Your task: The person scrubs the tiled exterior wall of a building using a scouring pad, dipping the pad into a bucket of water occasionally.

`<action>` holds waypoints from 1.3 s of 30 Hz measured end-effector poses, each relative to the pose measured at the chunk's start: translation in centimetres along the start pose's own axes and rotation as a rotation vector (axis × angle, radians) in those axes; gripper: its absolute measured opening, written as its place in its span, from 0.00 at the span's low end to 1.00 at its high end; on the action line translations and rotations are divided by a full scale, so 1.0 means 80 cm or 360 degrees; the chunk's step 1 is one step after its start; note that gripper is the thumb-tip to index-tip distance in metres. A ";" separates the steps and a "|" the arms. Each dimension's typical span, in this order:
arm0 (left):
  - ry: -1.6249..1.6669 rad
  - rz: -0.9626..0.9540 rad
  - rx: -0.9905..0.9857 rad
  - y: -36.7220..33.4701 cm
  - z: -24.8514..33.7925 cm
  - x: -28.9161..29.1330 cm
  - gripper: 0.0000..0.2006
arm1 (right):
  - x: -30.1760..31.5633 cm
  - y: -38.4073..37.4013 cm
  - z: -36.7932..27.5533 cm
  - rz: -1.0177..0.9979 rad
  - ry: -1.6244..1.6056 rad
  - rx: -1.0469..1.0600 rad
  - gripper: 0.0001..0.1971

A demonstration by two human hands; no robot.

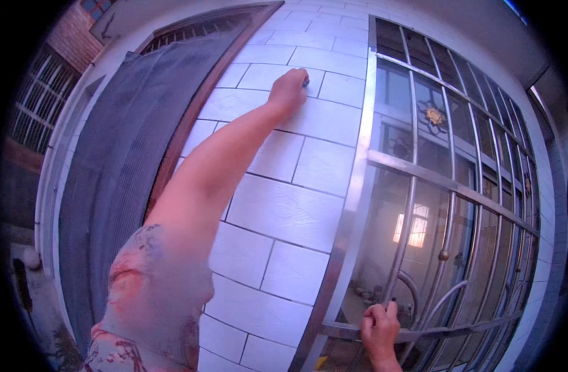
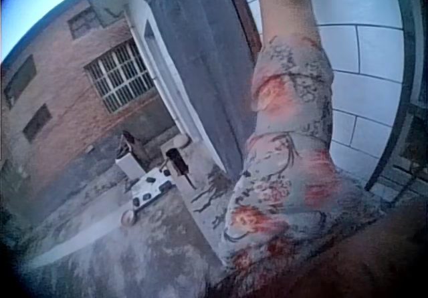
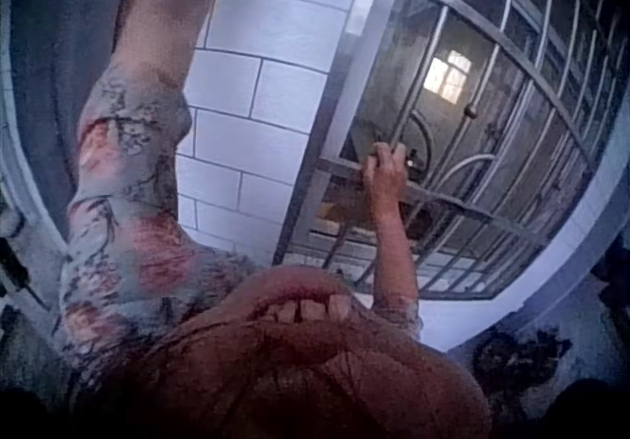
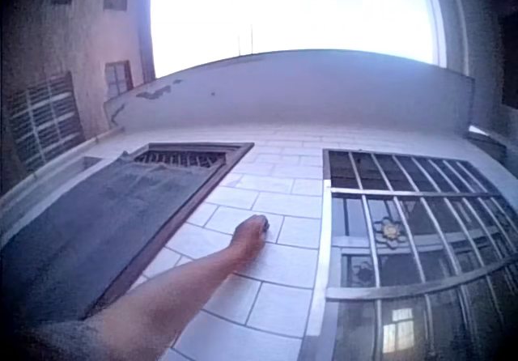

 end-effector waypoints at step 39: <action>-0.0349 0.0014 -0.0619 0.025 0.004 -0.028 0.10 | 0.004 -0.002 -0.001 -0.0039 -0.0134 -0.0050 0.05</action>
Point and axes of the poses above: each hand's wrist, its own y-axis away from the middle knuckle, its own x-axis out of the back of the hand, z = x × y, the point moved 1 cm from there along -y, towards the middle knuckle, and after that the axes turned 4 degrees about y, right-handed, at the moved point
